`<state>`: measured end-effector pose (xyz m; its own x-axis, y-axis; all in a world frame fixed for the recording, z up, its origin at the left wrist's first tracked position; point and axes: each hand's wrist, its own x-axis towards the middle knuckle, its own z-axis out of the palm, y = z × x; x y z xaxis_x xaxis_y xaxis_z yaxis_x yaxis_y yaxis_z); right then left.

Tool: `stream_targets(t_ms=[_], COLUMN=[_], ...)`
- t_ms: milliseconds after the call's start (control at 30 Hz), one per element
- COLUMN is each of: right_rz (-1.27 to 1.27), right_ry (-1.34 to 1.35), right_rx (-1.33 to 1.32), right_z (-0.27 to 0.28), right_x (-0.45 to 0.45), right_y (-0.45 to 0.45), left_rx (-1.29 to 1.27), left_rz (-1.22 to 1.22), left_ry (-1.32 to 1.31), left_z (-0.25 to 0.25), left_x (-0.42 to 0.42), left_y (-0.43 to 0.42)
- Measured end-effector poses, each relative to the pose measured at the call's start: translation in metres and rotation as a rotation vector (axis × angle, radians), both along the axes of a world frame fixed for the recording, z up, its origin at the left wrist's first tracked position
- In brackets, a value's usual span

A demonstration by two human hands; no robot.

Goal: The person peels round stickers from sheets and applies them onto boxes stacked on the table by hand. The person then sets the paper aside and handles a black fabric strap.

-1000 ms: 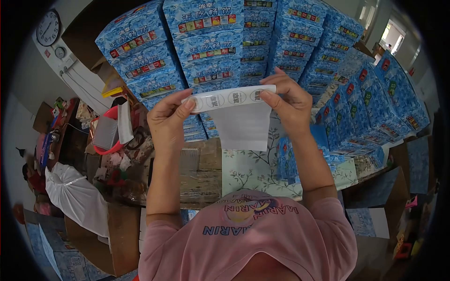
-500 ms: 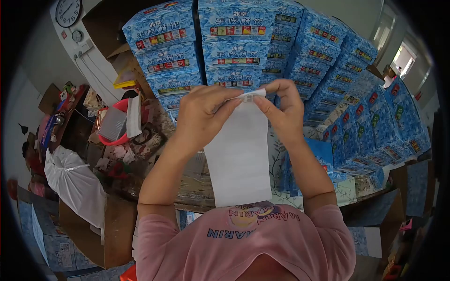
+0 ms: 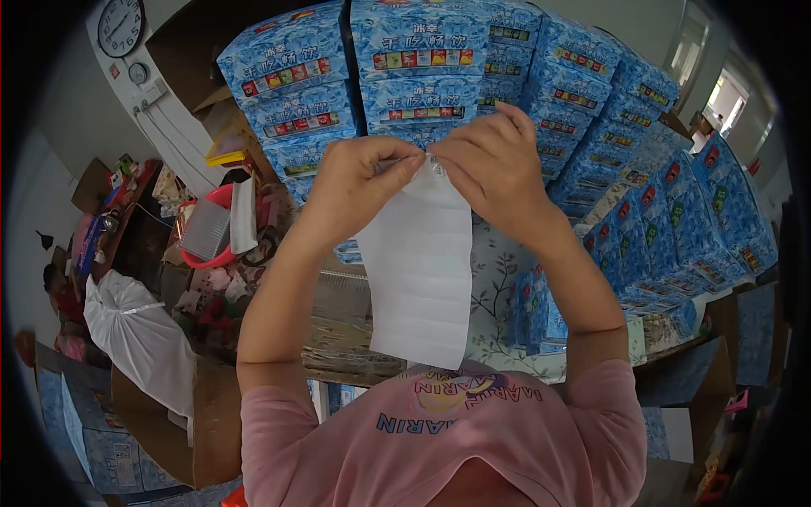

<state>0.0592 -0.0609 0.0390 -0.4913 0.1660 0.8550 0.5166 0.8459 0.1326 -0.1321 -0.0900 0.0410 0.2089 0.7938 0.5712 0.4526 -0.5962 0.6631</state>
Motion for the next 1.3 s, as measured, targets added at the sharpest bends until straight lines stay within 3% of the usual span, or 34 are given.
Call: stream_targets(t_ms=[67,200,367,600,667,700,767,900,967,1000,1067,1167,1300], right_rz=[-0.048,-0.034,0.140,0.194,0.140,0.137,0.026,0.016,0.132,0.131,0.322,0.362,0.203], right_ry=[-0.050,-0.041,-0.045,-0.004,-0.030,-0.029,-0.094,-0.097,0.053,0.054,0.511,0.631,0.581], right_rx=[0.211,0.275,-0.234,-0.389,-0.134,-0.134,0.244,0.246,-0.048,-0.040,-0.647,-0.815,-0.738], right_z=[-0.005,-0.010,0.004,0.012,0.009,0.006,0.003,0.003,0.019,0.029,0.053,0.083,0.083], right_x=[-0.002,-0.006,-0.009,-0.013,-0.015,-0.016,-0.017,-0.018,-0.015,-0.016,-0.021,-0.025,-0.036], right_y=[0.007,0.018,0.024,0.026,0.032,0.033,0.036,0.037,0.037,0.040,0.053,0.074,0.112], left_rx=[-0.014,-0.112,-0.094,-0.027,-0.043,-0.076,-0.100,-0.201,-0.193,-0.063,0.065,0.217,0.158], left_rz=[0.022,0.056,0.030,0.060,0.069,0.069,0.069,0.070,0.084,0.126,0.167,0.332,0.351], left_ry=[0.003,-0.023,-0.016,-0.023,-0.011,-0.020,-0.029,-0.051,-0.042,-0.015,0.013,0.153,0.207], left_z=[0.003,0.006,0.007,0.008,0.007,0.007,0.009,0.011,0.013,0.015,0.023,0.038,0.044], left_x=[-0.001,-0.004,-0.009,-0.011,-0.012,-0.012,-0.014,-0.017,-0.018,-0.018,-0.017,-0.012,-0.012], left_y=[0.002,0.008,0.013,0.014,0.015,0.016,0.018,0.023,0.029,0.035,0.044,0.058,0.071])
